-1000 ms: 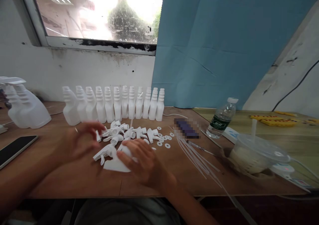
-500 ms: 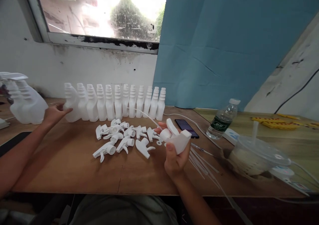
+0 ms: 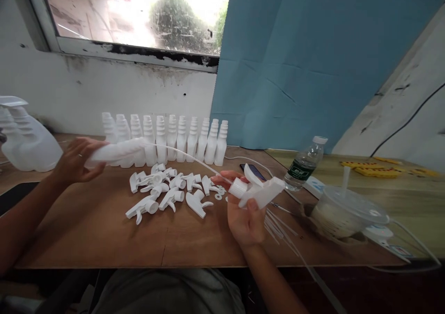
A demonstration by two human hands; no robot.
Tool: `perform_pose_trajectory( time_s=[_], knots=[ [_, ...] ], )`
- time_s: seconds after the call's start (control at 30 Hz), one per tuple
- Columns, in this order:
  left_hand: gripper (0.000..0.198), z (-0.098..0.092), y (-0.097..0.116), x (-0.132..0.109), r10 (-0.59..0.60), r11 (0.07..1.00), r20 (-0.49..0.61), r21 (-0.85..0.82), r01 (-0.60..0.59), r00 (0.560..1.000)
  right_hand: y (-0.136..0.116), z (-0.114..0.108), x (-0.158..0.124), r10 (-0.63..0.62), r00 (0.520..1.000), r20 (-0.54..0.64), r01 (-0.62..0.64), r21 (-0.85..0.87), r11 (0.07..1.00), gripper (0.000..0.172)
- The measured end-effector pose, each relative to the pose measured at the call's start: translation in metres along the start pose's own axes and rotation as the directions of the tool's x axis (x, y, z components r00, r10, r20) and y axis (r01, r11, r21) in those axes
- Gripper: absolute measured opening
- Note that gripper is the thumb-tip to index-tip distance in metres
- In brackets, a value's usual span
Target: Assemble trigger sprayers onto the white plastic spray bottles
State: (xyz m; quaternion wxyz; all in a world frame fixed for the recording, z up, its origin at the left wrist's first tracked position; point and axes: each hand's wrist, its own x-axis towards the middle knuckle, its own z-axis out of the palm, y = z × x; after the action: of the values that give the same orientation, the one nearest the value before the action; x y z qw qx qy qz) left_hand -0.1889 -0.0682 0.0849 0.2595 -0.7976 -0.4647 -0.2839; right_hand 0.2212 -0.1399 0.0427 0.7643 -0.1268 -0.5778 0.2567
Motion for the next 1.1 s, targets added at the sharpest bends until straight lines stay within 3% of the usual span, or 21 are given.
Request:
perform_pose_trajectory(
  time_s=[0.07, 0.2, 0.4, 0.53, 0.6, 0.67, 0.73, 0.8, 0.9, 0.97, 1.03, 1.1],
  knots=[
    [0.04, 0.001, 0.006, 0.002, 0.036, 0.999, 0.041, -0.024, -0.035, 0.998, 0.001, -0.001, 0.0, -0.002, 1.0, -0.015, 0.002, 0.011, 1.0, 0.03],
    [0.04, 0.002, 0.009, 0.001, 0.066, 0.996, 0.019, -0.061, -0.064, 0.998, 0.001, 0.0, 0.0, 0.005, 1.0, -0.015, -0.006, -0.033, 0.999, 0.029],
    [0.039, 0.003, 0.008, -0.002, 0.022, 0.991, 0.011, -0.131, -0.02, 1.0, 0.0, 0.002, 0.001, -0.04, 0.998, -0.049, 0.042, 0.031, 0.999, 0.03],
    [0.038, 0.003, 0.009, -0.001, -0.001, 0.976, 0.005, -0.218, 0.002, 1.0, 0.0, 0.002, 0.0, 0.013, 1.0, 0.002, -0.013, 0.063, 0.998, 0.028],
    [0.039, 0.001, 0.012, 0.002, 0.055, 0.968, 0.002, -0.245, -0.053, 0.998, 0.0, 0.002, 0.001, 0.054, 0.998, 0.03, -0.056, 0.07, 0.996, 0.027],
    [0.041, -0.006, 0.024, 0.004, 0.194, 0.946, -0.045, -0.255, -0.199, 0.98, -0.004, 0.004, 0.004, 0.08, 0.995, 0.052, -0.084, 0.069, 0.994, 0.027],
    [0.047, -0.017, 0.046, 0.003, 0.355, 0.895, -0.136, -0.235, -0.378, 0.925, -0.012, 0.007, 0.012, 0.108, 0.988, 0.109, -0.115, 0.055, 0.992, 0.025],
    [0.062, -0.031, 0.077, -0.002, 0.424, 0.86, -0.188, -0.225, -0.459, 0.886, -0.026, 0.013, 0.022, 0.147, 0.973, 0.176, -0.154, 0.025, 0.988, 0.023],
    [0.071, -0.048, 0.129, -0.019, 0.274, 0.866, -0.151, -0.39, -0.312, 0.95, -0.047, 0.024, 0.042, 0.264, 0.94, 0.214, -0.257, -0.06, 0.964, 0.028],
    [0.069, -0.054, 0.158, -0.033, 0.183, 0.808, -0.054, -0.56, -0.181, 0.982, -0.056, 0.031, 0.055, 0.373, 0.898, 0.235, -0.358, -0.106, 0.928, 0.038],
    [0.065, -0.056, 0.178, -0.044, 0.151, 0.693, 0.091, -0.72, -0.039, 0.984, -0.06, 0.036, 0.065, 0.453, 0.848, 0.276, -0.428, -0.147, 0.892, 0.043],
    [0.061, -0.053, 0.189, -0.051, 0.199, 0.547, 0.246, -0.831, 0.101, 0.949, -0.059, 0.041, 0.07, 0.516, 0.784, 0.345, -0.47, -0.212, 0.857, 0.039]
  ],
)
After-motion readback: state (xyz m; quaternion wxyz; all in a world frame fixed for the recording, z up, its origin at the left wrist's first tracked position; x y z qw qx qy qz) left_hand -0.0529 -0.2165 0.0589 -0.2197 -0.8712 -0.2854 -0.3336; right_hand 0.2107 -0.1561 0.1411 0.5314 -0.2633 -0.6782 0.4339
